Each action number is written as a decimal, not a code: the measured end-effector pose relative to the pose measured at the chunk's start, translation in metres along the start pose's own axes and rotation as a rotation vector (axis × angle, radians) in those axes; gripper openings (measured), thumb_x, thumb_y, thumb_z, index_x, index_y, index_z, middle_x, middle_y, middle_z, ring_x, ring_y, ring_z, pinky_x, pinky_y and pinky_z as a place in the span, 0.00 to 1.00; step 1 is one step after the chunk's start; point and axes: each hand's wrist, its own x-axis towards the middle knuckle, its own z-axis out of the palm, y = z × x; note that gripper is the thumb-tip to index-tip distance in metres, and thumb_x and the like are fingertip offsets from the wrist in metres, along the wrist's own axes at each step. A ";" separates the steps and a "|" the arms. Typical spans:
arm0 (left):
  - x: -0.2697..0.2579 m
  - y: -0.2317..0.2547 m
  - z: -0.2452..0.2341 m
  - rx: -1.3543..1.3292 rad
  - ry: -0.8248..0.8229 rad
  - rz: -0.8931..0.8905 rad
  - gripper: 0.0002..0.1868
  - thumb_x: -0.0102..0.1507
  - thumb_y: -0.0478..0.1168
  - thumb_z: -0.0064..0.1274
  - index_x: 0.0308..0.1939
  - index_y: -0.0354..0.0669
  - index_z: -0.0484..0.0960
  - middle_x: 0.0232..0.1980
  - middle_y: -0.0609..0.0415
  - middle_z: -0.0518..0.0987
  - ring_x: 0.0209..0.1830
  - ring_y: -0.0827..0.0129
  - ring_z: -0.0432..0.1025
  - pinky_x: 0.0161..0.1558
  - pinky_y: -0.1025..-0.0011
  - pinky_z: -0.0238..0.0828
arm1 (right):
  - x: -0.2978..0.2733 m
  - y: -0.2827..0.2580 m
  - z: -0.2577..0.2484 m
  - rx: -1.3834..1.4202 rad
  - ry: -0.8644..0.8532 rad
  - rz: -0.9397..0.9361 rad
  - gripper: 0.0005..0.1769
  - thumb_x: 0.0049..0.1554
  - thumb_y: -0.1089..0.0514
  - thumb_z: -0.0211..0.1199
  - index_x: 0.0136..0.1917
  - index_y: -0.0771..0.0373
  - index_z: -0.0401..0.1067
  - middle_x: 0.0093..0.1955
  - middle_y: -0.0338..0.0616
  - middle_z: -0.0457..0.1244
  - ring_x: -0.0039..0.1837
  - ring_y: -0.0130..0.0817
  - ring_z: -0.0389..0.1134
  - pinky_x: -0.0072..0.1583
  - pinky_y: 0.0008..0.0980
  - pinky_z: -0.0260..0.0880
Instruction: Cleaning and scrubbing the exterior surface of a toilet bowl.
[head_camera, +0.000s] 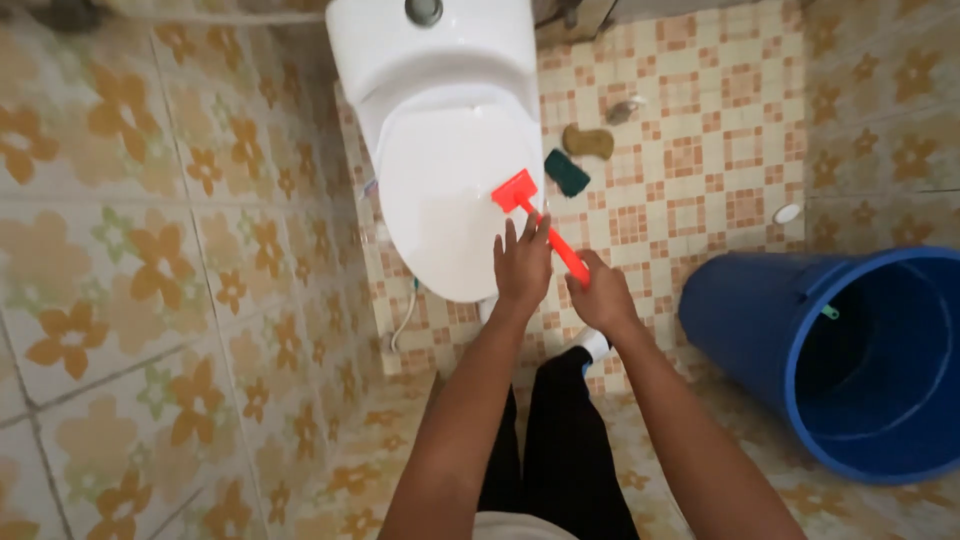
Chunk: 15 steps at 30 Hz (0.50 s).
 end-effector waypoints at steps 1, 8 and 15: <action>-0.004 -0.007 0.008 -0.001 -0.008 -0.018 0.29 0.63 0.41 0.52 0.70 0.49 0.71 0.73 0.51 0.71 0.73 0.40 0.61 0.67 0.42 0.55 | -0.001 -0.004 0.005 -0.004 -0.019 0.002 0.24 0.58 0.52 0.62 0.66 0.60 0.69 0.46 0.64 0.69 0.52 0.64 0.71 0.53 0.55 0.72; -0.026 -0.038 0.037 -0.214 -0.151 -0.003 0.32 0.66 0.38 0.47 0.76 0.43 0.63 0.78 0.47 0.64 0.74 0.31 0.58 0.64 0.41 0.63 | 0.008 0.015 0.057 0.020 0.035 -0.059 0.29 0.60 0.52 0.60 0.73 0.54 0.67 0.51 0.65 0.68 0.51 0.64 0.71 0.54 0.53 0.73; -0.015 -0.060 0.065 -0.260 -0.226 -0.083 0.32 0.69 0.45 0.41 0.77 0.47 0.60 0.80 0.52 0.61 0.75 0.32 0.55 0.66 0.44 0.63 | 0.030 0.018 0.081 0.011 0.015 0.019 0.27 0.61 0.50 0.57 0.73 0.52 0.67 0.47 0.67 0.68 0.50 0.65 0.71 0.52 0.54 0.72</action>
